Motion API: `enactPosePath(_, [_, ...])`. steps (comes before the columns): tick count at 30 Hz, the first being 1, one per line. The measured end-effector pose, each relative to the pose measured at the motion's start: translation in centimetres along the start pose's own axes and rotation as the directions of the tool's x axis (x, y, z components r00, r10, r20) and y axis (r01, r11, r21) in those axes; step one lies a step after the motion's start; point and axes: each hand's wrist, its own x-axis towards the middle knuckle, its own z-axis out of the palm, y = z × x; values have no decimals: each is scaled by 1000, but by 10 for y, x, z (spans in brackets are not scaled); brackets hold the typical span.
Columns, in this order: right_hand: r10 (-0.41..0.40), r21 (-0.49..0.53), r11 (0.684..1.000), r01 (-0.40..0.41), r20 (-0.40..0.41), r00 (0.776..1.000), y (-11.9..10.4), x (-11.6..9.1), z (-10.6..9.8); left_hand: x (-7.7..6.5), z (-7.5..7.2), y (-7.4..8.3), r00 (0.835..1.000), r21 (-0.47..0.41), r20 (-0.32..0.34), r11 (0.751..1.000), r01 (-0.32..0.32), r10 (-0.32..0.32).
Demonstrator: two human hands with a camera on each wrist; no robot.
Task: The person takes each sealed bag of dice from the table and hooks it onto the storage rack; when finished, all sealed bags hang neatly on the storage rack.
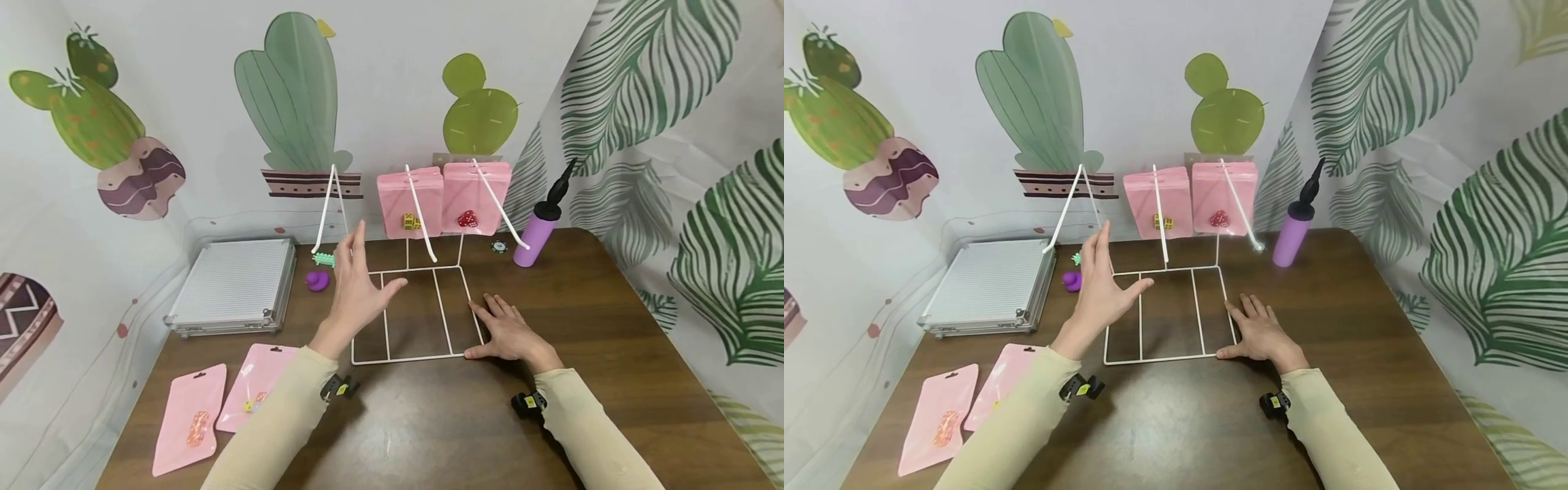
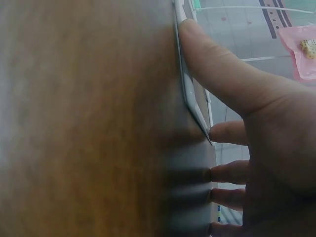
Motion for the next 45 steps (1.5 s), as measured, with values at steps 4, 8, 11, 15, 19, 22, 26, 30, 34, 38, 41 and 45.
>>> enactPosePath(4, [0,2,1000,0,-1,1000,0,0,0,-12,-15,0,1000,19,24,1000,13,-13])
enactPosePath(8, [-3,2,1000,3,-4,1000,0,2,1,-24,-31,-2,999,55,37,998,-13,11])
enactPosePath(11, [0,4,1000,0,-3,1000,-1,2,0,-34,-44,-5,998,74,58,997,-23,19])
enactPosePath(15, [4,10,1000,-4,-1,1000,-2,2,-3,-47,-59,-11,994,85,106,996,-11,2])
enactPosePath(19, [7,6,1000,-7,1,1000,-1,1,-4,-60,-72,-20,987,113,159,994,4,-22])
enactPosePath(22, [13,2,1000,-13,-1,1000,-1,0,-5,-69,-81,-28,982,141,186,990,9,-35])
enactPosePath(26, [9,2,1000,-9,-7,1000,-1,-1,-4,-82,-90,-36,976,172,213,985,4,-41])
enactPosePath(30, [4,13,1000,-4,-11,1000,-2,0,-3,-95,-100,-45,969,201,243,980,2,-52])
enactPosePath(34, [4,17,1000,-4,-2,1000,-3,1,0,-107,-110,-56,961,231,263,973,21,-83])
enactPosePath(38, [15,10,1000,-16,5,1000,-2,-1,1,-117,-116,-65,950,239,288,970,49,-119])
enactPosePath(41, [15,7,1000,-15,2,1000,-2,-1,0,-124,-120,-71,946,233,293,970,71,-140])
enactPosePath(45, [9,9,1000,-9,-10,1000,-3,-1,0,-133,-125,-79,944,247,284,964,95,-165])
